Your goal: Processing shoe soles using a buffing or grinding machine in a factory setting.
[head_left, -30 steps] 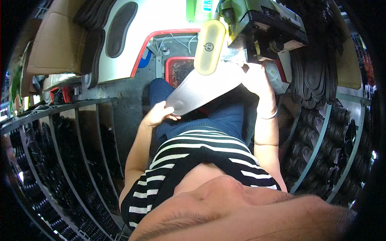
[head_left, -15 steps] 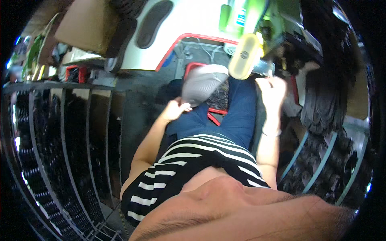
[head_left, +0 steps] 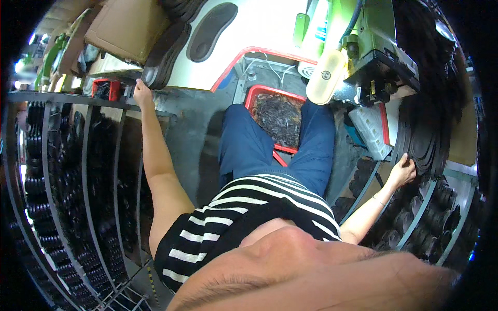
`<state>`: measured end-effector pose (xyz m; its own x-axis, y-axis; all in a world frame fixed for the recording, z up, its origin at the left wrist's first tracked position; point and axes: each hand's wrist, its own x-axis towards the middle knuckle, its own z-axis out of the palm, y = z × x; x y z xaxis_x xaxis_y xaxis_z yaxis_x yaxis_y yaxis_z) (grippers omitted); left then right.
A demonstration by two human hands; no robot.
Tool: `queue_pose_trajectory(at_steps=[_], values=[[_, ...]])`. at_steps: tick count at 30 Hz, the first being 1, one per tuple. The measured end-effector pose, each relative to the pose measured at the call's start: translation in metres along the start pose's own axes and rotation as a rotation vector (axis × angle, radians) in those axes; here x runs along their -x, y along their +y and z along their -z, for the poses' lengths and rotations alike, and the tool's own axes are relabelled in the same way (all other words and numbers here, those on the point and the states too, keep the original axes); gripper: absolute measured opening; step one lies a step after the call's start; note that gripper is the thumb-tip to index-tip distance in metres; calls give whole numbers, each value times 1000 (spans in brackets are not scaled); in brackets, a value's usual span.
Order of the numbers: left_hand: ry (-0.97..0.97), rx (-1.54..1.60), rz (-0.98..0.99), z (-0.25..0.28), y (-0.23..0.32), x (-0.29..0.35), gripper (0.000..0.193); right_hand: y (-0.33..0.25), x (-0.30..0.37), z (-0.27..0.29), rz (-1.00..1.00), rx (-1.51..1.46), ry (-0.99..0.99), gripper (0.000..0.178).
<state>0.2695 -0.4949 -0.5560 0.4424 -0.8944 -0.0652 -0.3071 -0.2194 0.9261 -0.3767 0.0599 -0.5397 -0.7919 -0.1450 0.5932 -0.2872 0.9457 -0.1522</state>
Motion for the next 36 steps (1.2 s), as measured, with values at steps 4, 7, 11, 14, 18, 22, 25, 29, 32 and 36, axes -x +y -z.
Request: queue_pose_trajectory(at_steps=[4,7,11,14,18,22,25,29,32,36], values=[[133,-96,-99,-24,-20,20,52,27,-15,-12,-210,-131,-117,53],[529,101,-376,-37,-42,50,43,34,-28,-14,-198,-213,-180,55],[-220,390,-237,-90,-34,208,30,24,-15,-9,-453,-865,-219,42],[-792,402,-317,-116,-21,293,25,70,-15,-32,-636,-1577,-590,36],[-1302,441,21,-150,-2,353,25,105,39,-30,-574,-1541,-621,31],[-1541,273,122,-180,30,400,24,64,57,22,-890,-1563,-509,17],[-1750,295,129,-203,33,429,26,76,48,2,-910,-1699,-421,23],[-1796,215,122,-204,37,443,27,25,-1,-3,-1070,-2081,-498,30],[-1785,188,102,-201,35,441,29,36,-6,-19,-1078,-2233,-656,28],[-1736,192,235,-201,20,425,29,57,49,-12,-935,-1803,-810,16]])
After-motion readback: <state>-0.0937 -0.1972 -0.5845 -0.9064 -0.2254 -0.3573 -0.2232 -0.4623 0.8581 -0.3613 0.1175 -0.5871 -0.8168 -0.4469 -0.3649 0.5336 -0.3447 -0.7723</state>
